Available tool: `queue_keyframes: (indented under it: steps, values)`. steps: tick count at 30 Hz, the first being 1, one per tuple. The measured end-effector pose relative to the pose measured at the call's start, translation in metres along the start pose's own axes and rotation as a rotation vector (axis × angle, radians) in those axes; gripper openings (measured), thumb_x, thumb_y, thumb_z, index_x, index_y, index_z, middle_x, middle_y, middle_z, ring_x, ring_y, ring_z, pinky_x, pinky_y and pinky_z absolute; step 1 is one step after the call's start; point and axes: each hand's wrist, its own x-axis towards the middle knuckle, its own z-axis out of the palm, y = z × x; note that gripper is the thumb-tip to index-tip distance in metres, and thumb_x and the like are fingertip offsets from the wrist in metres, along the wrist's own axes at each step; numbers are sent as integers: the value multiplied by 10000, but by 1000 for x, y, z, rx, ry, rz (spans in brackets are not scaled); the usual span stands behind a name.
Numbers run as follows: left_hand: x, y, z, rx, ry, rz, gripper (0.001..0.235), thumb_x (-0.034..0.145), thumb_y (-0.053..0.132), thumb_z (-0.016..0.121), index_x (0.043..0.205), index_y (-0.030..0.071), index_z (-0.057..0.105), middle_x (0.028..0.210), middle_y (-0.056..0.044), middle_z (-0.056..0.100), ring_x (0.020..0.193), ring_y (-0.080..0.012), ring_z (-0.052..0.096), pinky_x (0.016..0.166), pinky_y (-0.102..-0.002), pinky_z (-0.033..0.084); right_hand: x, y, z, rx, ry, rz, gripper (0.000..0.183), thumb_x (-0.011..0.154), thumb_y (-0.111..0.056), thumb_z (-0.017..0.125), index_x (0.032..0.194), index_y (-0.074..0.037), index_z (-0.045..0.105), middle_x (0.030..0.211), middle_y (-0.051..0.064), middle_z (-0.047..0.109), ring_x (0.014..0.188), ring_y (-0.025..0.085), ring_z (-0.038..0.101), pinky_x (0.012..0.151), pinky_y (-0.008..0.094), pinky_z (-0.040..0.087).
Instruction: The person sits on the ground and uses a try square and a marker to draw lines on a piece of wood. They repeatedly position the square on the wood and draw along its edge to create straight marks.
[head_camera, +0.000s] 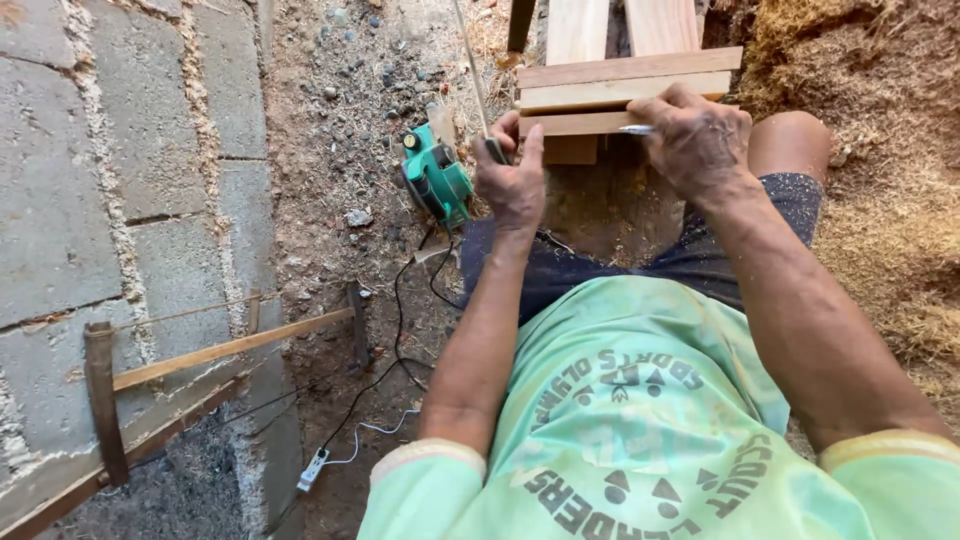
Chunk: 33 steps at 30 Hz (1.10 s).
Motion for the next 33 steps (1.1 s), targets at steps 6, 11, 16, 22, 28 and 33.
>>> queue_keyframes:
  steps: [6,11,16,22,28,33]
  values:
    - [2,-7,5,-33,-9,-12,319,937,217,785,990,87,498,1212,-108,737,989,-173,733,888,-319,608,-9,8,26,-20,-7,43,309,968,-256,871,1255,-247,760,1244,38,675,818,166,678,605,309,581]
    - [0,-1,-3,148,-81,-60,404,836,212,861,971,75,506,1236,-164,734,899,-257,708,845,-370,590,16,-1,14,6,-37,27,744,843,-434,955,1459,-197,612,1416,184,527,926,241,675,606,307,603]
    - [0,-25,2,8,-70,20,412,855,124,817,956,96,419,1414,-212,638,1200,-306,707,1001,-369,593,65,-14,-6,-95,-311,10,1093,622,-448,994,1542,-188,464,1472,242,481,1008,381,677,728,515,606]
    - [3,-9,5,139,-116,-147,456,867,125,793,1281,105,605,913,-76,627,791,-206,699,730,-350,626,65,-11,0,-31,-451,107,860,729,-332,940,1485,-289,532,1343,92,626,1089,358,675,883,554,561]
    - [12,-12,-20,100,49,104,398,861,326,796,1123,90,612,805,-9,526,738,-169,584,646,-355,521,57,-2,3,-45,-359,21,895,770,-393,896,1575,-305,515,1341,82,640,1125,336,680,872,540,554]
    - [19,-40,-58,146,57,84,286,1113,365,410,988,130,516,887,-45,447,851,-214,462,750,-392,426,58,4,7,-121,-357,-97,913,815,-603,801,1624,-338,468,1450,165,586,1012,316,704,633,423,583]
